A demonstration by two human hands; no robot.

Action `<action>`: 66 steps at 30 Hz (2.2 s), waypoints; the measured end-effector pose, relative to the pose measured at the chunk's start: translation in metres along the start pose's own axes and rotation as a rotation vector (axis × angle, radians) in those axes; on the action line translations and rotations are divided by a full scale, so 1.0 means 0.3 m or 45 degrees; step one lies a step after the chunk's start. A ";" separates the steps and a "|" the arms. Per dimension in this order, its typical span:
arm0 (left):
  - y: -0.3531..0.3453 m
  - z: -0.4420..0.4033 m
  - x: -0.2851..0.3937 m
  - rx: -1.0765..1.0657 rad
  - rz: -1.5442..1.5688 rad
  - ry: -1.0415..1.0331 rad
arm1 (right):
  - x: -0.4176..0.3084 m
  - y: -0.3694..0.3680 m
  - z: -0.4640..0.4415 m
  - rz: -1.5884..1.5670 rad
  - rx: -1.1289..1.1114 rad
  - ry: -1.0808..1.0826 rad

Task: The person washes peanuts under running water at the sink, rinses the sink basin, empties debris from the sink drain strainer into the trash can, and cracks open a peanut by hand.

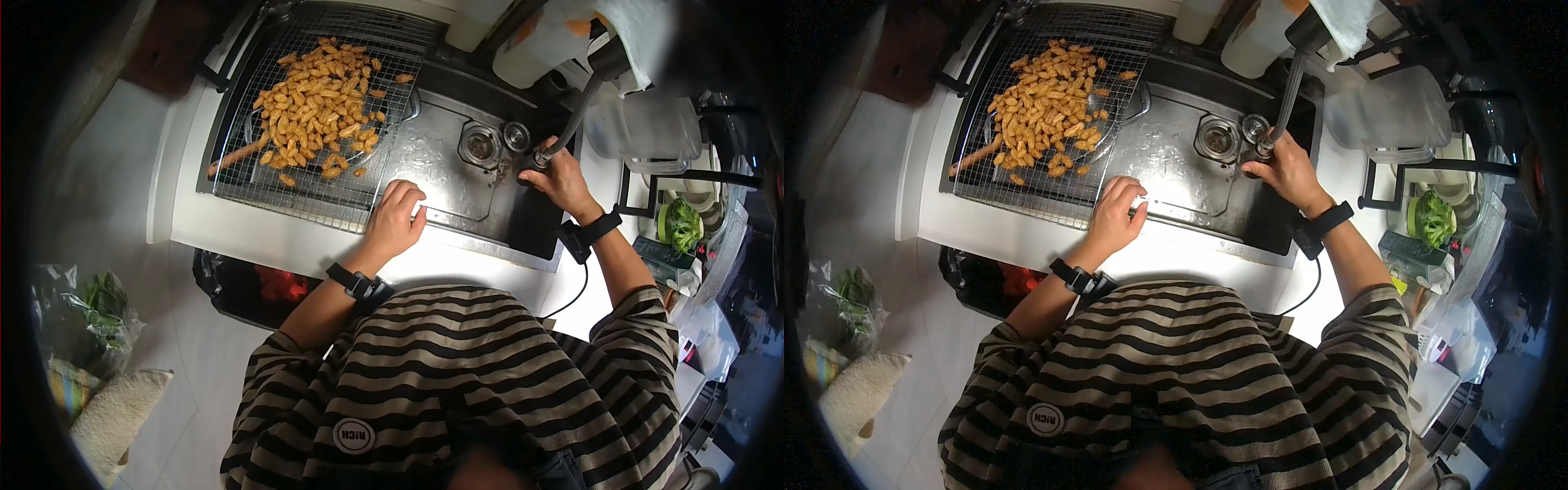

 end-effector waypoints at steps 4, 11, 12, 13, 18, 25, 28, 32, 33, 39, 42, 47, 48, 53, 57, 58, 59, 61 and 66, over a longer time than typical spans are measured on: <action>0.005 -0.001 0.001 0.014 -0.001 -0.002 | -0.006 -0.023 -0.015 0.027 0.076 0.059; 0.005 -0.001 0.000 0.014 -0.003 0.008 | -0.019 -0.035 -0.026 -0.176 0.134 0.006; 0.005 -0.001 0.000 0.011 -0.001 0.015 | -0.015 -0.027 -0.019 -0.220 0.094 0.025; 0.005 -0.002 0.000 0.009 0.002 0.022 | -0.013 -0.017 -0.011 -0.263 0.054 0.044; 0.000 -0.001 -0.005 0.003 -0.001 0.014 | -0.058 0.058 0.052 -0.526 -0.272 -0.391; 0.007 -0.001 -0.003 0.000 0.004 0.019 | 0.011 0.178 0.095 -0.158 -0.318 -0.252; 0.007 -0.001 -0.003 -0.007 0.001 0.028 | 0.025 0.194 0.088 -0.110 -0.306 -0.215; 0.005 0.000 -0.003 -0.008 0.006 0.033 | 0.020 0.182 0.063 0.021 -0.281 -0.037; 0.006 -0.002 -0.002 -0.005 0.006 0.032 | 0.027 0.179 0.060 0.014 -0.271 -0.057; 0.002 -0.004 -0.003 -0.011 -0.004 0.040 | 0.034 0.147 0.035 -0.044 -0.192 -0.122; 0.001 -0.006 -0.001 -0.007 -0.017 0.025 | 0.042 0.117 0.023 -0.113 -0.116 -0.139; -0.023 -0.038 -0.004 -0.220 -0.010 0.176 | 0.024 0.125 0.023 -0.160 -0.227 -0.166; -0.041 -0.067 0.009 -0.327 -0.041 0.263 | 0.014 0.130 0.031 -0.173 -0.250 -0.158; -0.211 -0.297 0.133 -0.783 -0.145 -0.095 | 0.021 0.138 0.072 -0.605 -0.314 -0.515; -0.510 -0.425 0.146 -1.039 -0.390 -0.455 | 0.010 0.170 0.071 -0.676 -0.186 -0.616; -0.642 -0.426 0.102 -1.010 -0.481 -0.517 | 0.006 0.178 0.067 -0.664 -0.132 -0.577; -0.728 -0.441 0.079 -0.977 -0.572 -0.577 | -0.001 0.182 0.065 -0.651 -0.078 -0.536; -0.771 -0.480 0.092 -1.149 -0.702 -0.484 | 0.023 0.180 0.069 -0.432 0.028 -0.530; -0.964 -0.524 0.045 -1.170 -1.014 -0.588 | -0.016 0.186 0.072 -0.286 0.209 -0.506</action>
Point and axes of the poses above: each hand's wrist, its own z-axis away from the middle knuckle, its own y-axis out of the back of the hand, x = y × z, the point moved 3 cm from there along -z, towards the middle knuckle, and after that the axes turned 14 degrees about -z, right-handed, at the moved point
